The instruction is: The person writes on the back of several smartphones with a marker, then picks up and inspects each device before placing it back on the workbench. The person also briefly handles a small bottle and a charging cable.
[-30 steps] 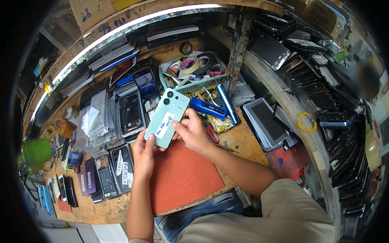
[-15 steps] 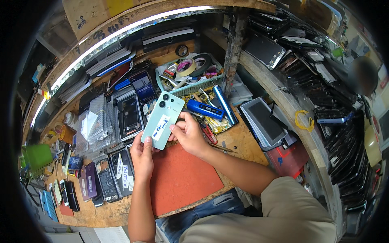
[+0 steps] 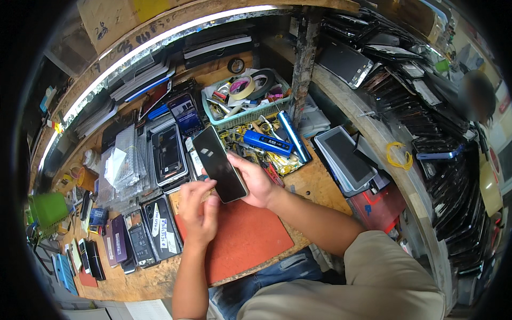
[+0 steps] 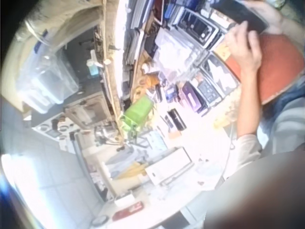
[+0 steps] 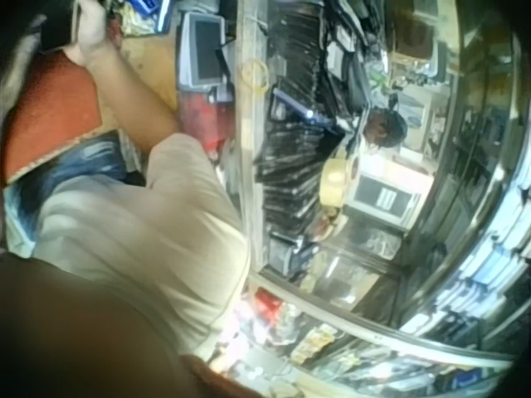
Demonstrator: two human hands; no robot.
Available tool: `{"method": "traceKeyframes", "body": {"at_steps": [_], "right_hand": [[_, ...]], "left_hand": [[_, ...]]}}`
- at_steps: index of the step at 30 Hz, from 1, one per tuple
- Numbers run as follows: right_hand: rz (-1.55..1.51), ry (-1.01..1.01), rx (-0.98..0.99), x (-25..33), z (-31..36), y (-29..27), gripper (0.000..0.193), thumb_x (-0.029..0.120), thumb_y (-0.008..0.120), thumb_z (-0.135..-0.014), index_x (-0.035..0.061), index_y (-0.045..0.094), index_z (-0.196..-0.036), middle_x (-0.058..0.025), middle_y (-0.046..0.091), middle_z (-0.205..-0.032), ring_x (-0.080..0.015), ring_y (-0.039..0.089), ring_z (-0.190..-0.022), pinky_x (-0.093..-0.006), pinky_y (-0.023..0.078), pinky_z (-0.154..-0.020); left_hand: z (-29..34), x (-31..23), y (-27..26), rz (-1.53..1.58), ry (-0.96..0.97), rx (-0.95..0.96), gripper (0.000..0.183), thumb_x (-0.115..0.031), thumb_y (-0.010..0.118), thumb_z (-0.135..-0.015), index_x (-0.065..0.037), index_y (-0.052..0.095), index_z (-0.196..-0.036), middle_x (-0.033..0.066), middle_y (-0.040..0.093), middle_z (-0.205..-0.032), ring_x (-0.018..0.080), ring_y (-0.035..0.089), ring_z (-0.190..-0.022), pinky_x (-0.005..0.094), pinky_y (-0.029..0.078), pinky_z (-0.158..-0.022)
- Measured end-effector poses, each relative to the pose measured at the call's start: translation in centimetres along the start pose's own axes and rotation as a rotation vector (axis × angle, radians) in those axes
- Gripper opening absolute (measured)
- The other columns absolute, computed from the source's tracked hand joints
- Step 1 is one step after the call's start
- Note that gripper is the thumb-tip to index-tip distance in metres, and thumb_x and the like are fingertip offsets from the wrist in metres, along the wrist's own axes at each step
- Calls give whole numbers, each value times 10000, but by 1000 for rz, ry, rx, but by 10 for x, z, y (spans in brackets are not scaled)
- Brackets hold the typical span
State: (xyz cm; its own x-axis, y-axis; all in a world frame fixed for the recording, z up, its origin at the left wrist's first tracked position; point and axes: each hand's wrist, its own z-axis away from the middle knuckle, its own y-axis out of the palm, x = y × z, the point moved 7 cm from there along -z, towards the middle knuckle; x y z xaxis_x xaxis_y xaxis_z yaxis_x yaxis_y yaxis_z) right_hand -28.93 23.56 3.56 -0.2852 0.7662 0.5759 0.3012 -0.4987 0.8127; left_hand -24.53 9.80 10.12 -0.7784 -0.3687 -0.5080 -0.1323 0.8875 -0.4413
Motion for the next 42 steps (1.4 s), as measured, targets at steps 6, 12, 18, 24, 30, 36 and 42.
{"method": "traceKeyframes", "body": {"at_steps": [6, 12, 18, 24, 30, 36, 42], "right_hand": [[-217, 121, 217, -6, 6, 9, 655, 406, 291, -1084, -37, 360, -1562, -313, 541, -1450, -430, 622, -1240, -563, 543, -992], [-84, 182, 212, -19, 11, 13, 698, 451, 332, -1053, -63, 399, -1520, -317, 582, -1378, -423, 653, -1174, -531, 580, -924], [-89, 189, 170, -21, 16, 16, 749, 504, 352, -1036, -67, 399, -1518, -328, 591, -1338, -431, 683, -1106, -514, 586, -924], [-138, 199, 282, -21, 15, 31, 717, 476, 348, -1034, -83, 450, -1470, -342, 615, -1298, -440, 693, -1085, -510, 587, -929], [-128, 210, 239, -23, 15, 22, 734, 491, 314, -1039, -83, 441, -1478, -342, 618, -1290, -435, 703, -1059, -507, 585, -931], [-67, 164, 211, -20, 13, 13, 741, 488, 295, -1039, -85, 426, -1490, -345, 595, -1324, -439, 687, -1098, -518, 578, -950], [-249, 97, 247, -8, 11, 13, 743, 464, 317, -1030, -96, 401, -1510, -373, 568, -1361, -463, 656, -1177, -565, 551, -1004]], "left_hand": [[3, 35, -22, 64, -322, -212, 159, -72, 606, -998, 13, 692, -1100, 110, 647, -987, 225, 628, -919, 346, 498, -847], [20, 62, 6, 740, -715, -136, 244, -199, 589, -1085, 8, 643, -1203, 45, 610, -855, 129, 610, -684, 277, 534, -663], [15, 57, 4, 873, -659, -128, 253, -214, 607, -1078, 1, 645, -1206, 27, 584, -747, 130, 581, -586, 291, 503, -519], [16, 58, 6, 963, -704, -129, 272, -228, 601, -1080, 13, 631, -1205, 41, 568, -712, 146, 558, -532, 307, 501, -463], [18, 58, 9, 999, -759, -133, 306, -247, 615, -1074, 19, 628, -1224, 43, 563, -710, 144, 537, -521, 311, 493, -451], [14, 53, 7, 901, -732, -100, 292, -196, 584, -1065, 33, 603, -1245, 48, 562, -780, 139, 557, -593, 300, 506, -517], [12, 37, 22, 1006, -662, 80, 667, -80, 645, -868, 3, 416, -1489, 29, 499, -1053, 108, 504, -820, 266, 483, -718]]}}
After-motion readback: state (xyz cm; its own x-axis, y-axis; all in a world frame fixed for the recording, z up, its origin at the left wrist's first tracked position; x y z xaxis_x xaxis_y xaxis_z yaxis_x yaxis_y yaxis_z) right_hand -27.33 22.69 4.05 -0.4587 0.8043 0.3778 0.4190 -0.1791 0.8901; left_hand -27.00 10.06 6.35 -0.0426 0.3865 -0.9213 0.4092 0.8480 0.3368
